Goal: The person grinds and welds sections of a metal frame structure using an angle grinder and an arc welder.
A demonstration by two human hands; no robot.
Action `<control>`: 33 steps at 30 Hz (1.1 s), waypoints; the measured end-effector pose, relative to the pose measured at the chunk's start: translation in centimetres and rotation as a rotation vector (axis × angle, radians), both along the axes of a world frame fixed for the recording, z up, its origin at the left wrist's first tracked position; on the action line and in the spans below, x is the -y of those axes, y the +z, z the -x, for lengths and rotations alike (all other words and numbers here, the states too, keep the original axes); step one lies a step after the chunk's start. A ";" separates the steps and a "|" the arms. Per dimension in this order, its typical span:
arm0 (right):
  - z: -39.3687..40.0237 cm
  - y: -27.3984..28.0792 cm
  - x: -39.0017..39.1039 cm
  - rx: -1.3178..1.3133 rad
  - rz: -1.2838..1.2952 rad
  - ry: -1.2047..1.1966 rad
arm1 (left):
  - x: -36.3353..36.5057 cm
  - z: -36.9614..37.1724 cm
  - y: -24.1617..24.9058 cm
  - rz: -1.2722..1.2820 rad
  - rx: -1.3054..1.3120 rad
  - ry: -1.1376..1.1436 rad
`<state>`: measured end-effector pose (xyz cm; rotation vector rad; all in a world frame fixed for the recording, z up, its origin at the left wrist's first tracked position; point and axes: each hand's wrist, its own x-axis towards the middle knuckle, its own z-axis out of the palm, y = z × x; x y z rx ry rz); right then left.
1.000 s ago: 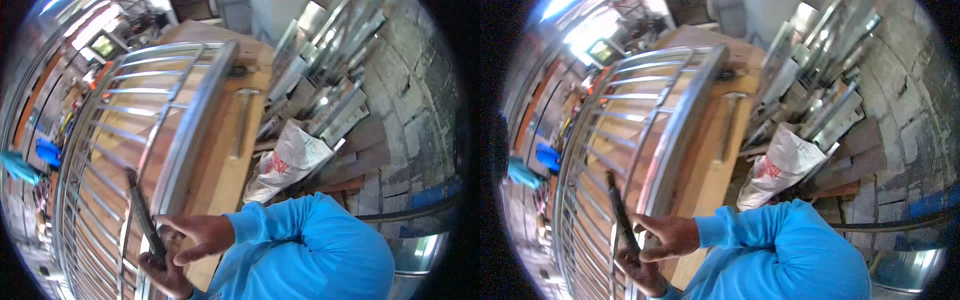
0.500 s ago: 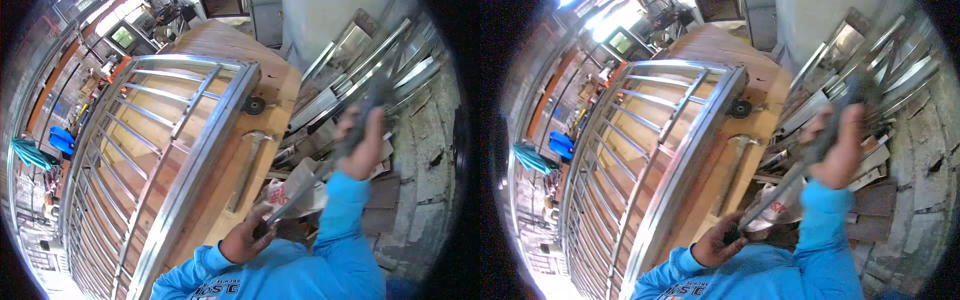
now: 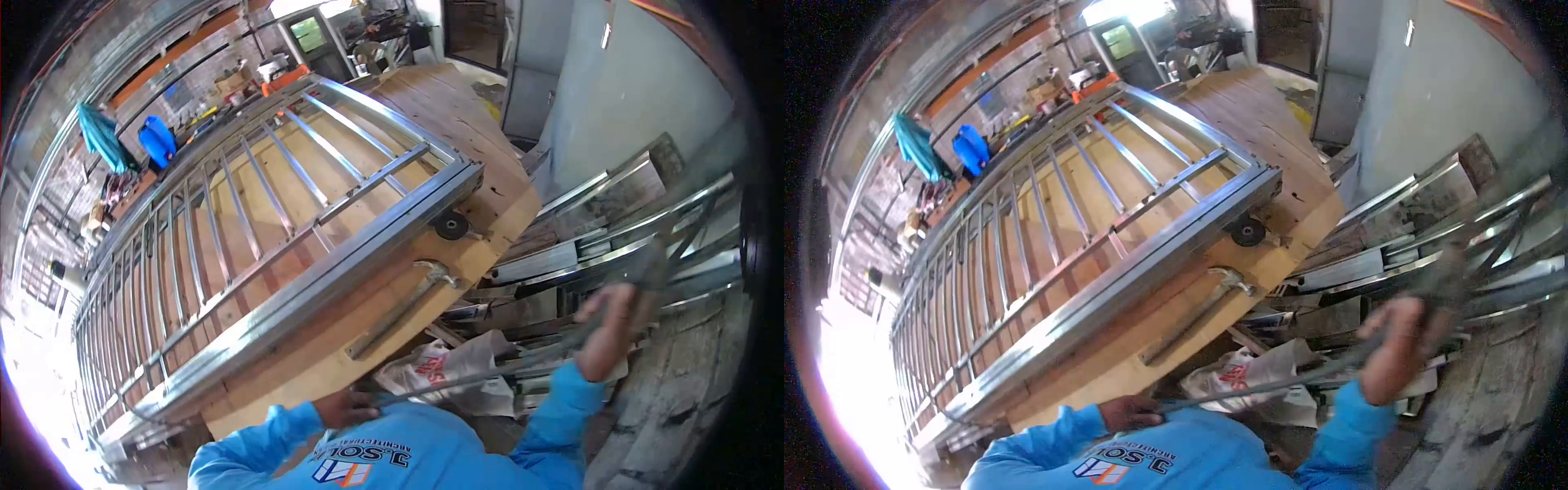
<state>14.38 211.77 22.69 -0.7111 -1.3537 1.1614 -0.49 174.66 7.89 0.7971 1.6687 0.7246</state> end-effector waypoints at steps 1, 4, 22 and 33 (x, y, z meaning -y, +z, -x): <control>0.4 -2.5 0.2 0.069 0.180 0.152 | 0.3 -0.1 2.2 0.219 -0.045 -0.047; 2.6 -6.5 3.3 0.098 0.330 0.543 | 8.9 -3.9 -3.3 0.507 -0.237 -0.089; 3.3 -4.7 -1.4 0.079 0.268 0.735 | 23.1 -11.8 6.6 1.003 -1.442 0.984; -11.2 -3.4 -10.5 -0.006 0.019 0.314 | 2.5 -0.2 5.5 0.617 -0.992 0.571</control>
